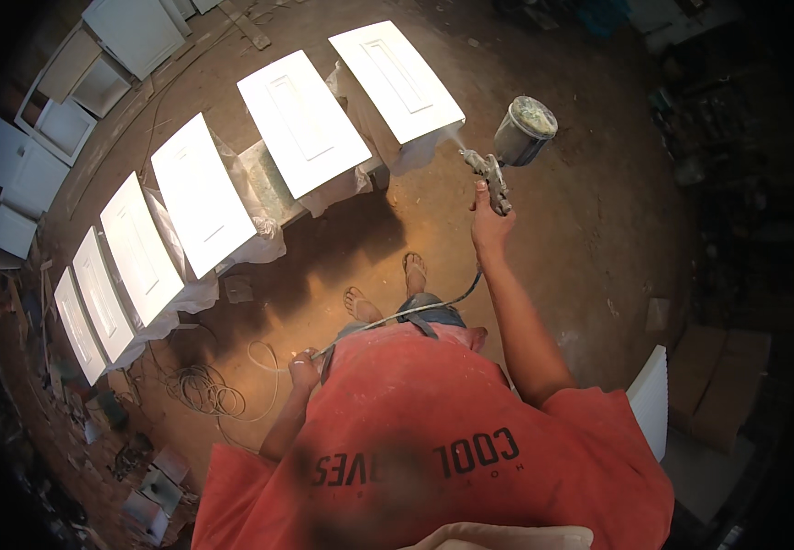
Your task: The person uses a spray gun to apply white paint to several furniture panels and a large slatted piece. The person then pauses to clean the nozzle with a cloth.
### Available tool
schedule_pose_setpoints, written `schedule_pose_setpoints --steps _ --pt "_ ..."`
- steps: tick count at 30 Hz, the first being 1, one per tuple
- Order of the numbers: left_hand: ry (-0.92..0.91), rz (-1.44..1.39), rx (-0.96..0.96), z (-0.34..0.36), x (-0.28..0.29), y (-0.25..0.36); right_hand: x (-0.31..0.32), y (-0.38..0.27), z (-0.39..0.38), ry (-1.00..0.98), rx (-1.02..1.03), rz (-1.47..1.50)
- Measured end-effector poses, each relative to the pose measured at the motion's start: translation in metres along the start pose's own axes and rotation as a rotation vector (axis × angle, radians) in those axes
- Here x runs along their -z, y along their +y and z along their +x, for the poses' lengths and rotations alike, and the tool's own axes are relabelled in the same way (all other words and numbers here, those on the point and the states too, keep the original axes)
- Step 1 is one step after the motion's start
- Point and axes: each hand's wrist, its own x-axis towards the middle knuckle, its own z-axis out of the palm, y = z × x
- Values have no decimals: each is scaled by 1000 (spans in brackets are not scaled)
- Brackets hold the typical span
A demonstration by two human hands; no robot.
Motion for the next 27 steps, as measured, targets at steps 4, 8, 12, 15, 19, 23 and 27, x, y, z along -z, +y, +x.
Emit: schedule_pose_setpoints --steps 4,8,12,15,19,23,27 --pt "0 42 -50 5 0 -8 0 -3 -29 -147 16 1" --pt "-20 63 -34 8 0 -7 4 6 -31 -198 38 33" --pt "-14 53 -39 6 2 1 12 13 -12 -76 24 1" --pt "-10 2 -7 3 -2 -3 19 12 5 26 -7 30" --pt "-46 -25 79 1 -1 7 30 8 6 133 -60 -1" --pt "-30 107 -4 2 5 24 38 19 -10 64 -43 -49" --pt "-11 70 -71 5 2 10 39 22 -37 -170 -64 -56"
